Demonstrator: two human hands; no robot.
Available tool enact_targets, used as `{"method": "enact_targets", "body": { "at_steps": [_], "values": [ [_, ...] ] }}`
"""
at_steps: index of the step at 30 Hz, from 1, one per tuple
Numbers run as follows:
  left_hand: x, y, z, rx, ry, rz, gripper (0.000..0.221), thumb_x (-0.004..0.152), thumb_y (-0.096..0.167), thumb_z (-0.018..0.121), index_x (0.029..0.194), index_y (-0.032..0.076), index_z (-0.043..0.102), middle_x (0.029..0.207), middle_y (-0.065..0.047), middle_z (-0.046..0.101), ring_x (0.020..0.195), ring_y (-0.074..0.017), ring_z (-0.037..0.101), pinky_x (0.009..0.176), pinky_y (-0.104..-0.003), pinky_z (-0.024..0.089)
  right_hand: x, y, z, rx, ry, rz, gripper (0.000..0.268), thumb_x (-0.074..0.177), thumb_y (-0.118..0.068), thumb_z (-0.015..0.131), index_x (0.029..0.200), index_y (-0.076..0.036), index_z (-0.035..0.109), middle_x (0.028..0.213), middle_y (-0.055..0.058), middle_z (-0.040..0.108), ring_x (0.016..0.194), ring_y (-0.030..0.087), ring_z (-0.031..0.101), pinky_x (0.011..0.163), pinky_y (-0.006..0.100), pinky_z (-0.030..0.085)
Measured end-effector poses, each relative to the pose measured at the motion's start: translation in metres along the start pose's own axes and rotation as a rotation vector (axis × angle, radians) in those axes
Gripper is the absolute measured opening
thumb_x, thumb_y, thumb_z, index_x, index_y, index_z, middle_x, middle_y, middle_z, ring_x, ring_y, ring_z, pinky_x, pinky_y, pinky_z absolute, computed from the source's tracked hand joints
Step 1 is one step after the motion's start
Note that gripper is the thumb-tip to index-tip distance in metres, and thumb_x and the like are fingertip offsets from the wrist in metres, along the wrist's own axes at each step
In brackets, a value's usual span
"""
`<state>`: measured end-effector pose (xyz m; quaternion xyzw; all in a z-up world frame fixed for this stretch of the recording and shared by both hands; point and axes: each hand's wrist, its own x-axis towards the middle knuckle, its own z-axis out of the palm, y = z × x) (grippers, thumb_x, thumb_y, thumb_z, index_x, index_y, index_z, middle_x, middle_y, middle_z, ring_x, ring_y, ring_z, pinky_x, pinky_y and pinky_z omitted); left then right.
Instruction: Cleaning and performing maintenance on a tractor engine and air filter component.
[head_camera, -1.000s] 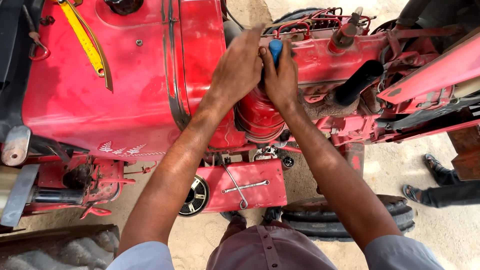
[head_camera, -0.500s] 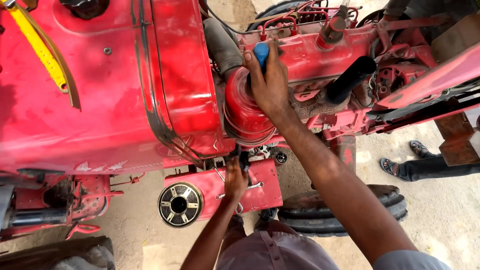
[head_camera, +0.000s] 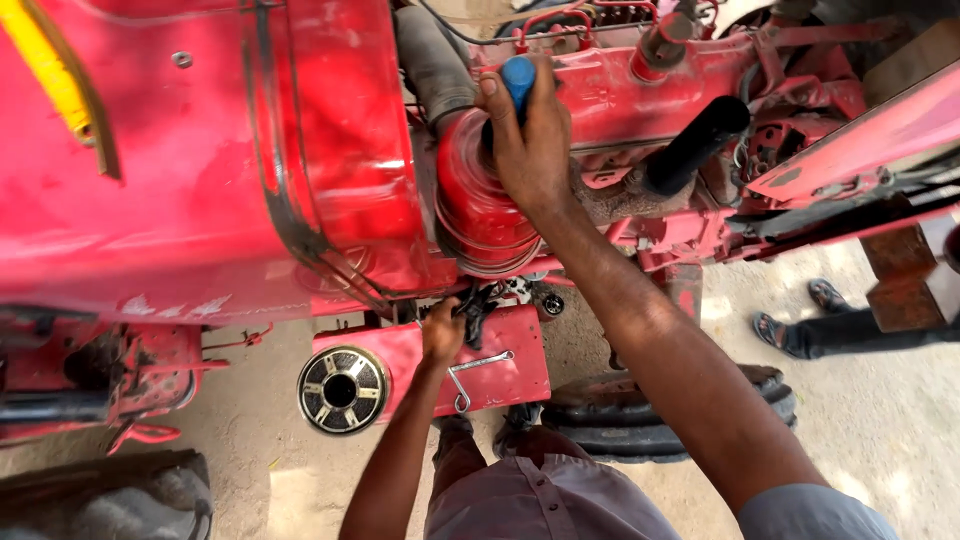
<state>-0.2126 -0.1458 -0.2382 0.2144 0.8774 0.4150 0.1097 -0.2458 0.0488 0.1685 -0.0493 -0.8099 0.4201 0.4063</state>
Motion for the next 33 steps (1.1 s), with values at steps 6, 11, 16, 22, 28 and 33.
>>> {"method": "enact_targets", "body": {
  "at_steps": [6, 11, 16, 22, 28, 33],
  "values": [
    [-0.032, 0.034, -0.048, 0.004, -0.133, 0.119, 0.03, 0.089, 0.015, 0.061, 0.117, 0.007, 0.067, 0.105, -0.019, 0.071, 0.099, -0.0377, 0.07, 0.086, -0.045, 0.056, 0.002, -0.011, -0.002, 0.101, -0.011, 0.029, 0.022, 0.113, -0.021, 0.057, 0.115, 0.0, 0.05, 0.093, 0.01, 0.074, 0.082, 0.017, 0.072, 0.07, 0.031, 0.056],
    [-0.022, 0.231, -0.225, -0.07, 0.166, 0.483, 0.021, 0.097, 0.016, 0.06, 0.115, 0.005, 0.066, 0.105, -0.018, 0.071, 0.097, -0.0366, 0.07, 0.086, -0.047, 0.055, 0.011, -0.027, -0.012, 0.137, -0.003, -0.142, 0.019, 0.113, -0.016, 0.06, 0.112, 0.001, 0.052, 0.094, 0.012, 0.073, 0.082, 0.017, 0.07, 0.071, 0.031, 0.054],
    [0.052, 0.301, -0.395, -0.043, 0.645, 0.562, 0.02, 0.101, 0.009, 0.056, 0.117, 0.002, 0.067, 0.107, -0.021, 0.071, 0.096, -0.0368, 0.071, 0.083, -0.046, 0.056, 0.046, -0.107, -0.022, 0.27, 0.016, -0.144, 0.017, 0.112, -0.014, 0.06, 0.112, 0.0, 0.052, 0.094, 0.012, 0.073, 0.077, 0.016, 0.068, 0.064, 0.029, 0.051],
    [0.167, 0.207, -0.501, 0.556, 1.076, 0.079, 0.023, 0.096, 0.003, 0.06, 0.119, 0.002, 0.06, 0.118, -0.021, 0.063, 0.105, -0.0431, 0.062, 0.084, -0.053, 0.055, 0.083, -0.204, -0.052, 0.427, 0.01, -0.466, 0.024, 0.126, -0.02, 0.056, 0.12, 0.0, 0.045, 0.098, 0.011, 0.067, 0.081, 0.013, 0.068, 0.07, 0.025, 0.057],
    [0.214, 0.141, -0.52, 0.805, 1.211, -0.104, 0.029, 0.086, 0.024, 0.074, 0.108, 0.006, 0.069, 0.112, -0.014, 0.067, 0.108, -0.0341, 0.064, 0.081, -0.052, 0.053, 0.1, -0.276, -0.078, 0.393, 0.089, -0.61, 0.032, 0.123, -0.031, 0.058, 0.119, -0.004, 0.043, 0.089, 0.008, 0.064, 0.064, 0.009, 0.06, 0.054, 0.02, 0.047],
    [0.214, 0.14, -0.523, 0.502, 1.253, -0.095, 0.026, 0.088, 0.026, 0.073, 0.1, 0.003, 0.07, 0.104, -0.018, 0.069, 0.092, -0.0362, 0.068, 0.078, -0.051, 0.055, 0.111, -0.29, -0.091, 0.303, 0.165, -0.764, 0.036, 0.122, -0.038, 0.058, 0.12, -0.005, 0.046, 0.081, 0.007, 0.061, 0.057, 0.01, 0.058, 0.052, 0.023, 0.045]
  ]
}}
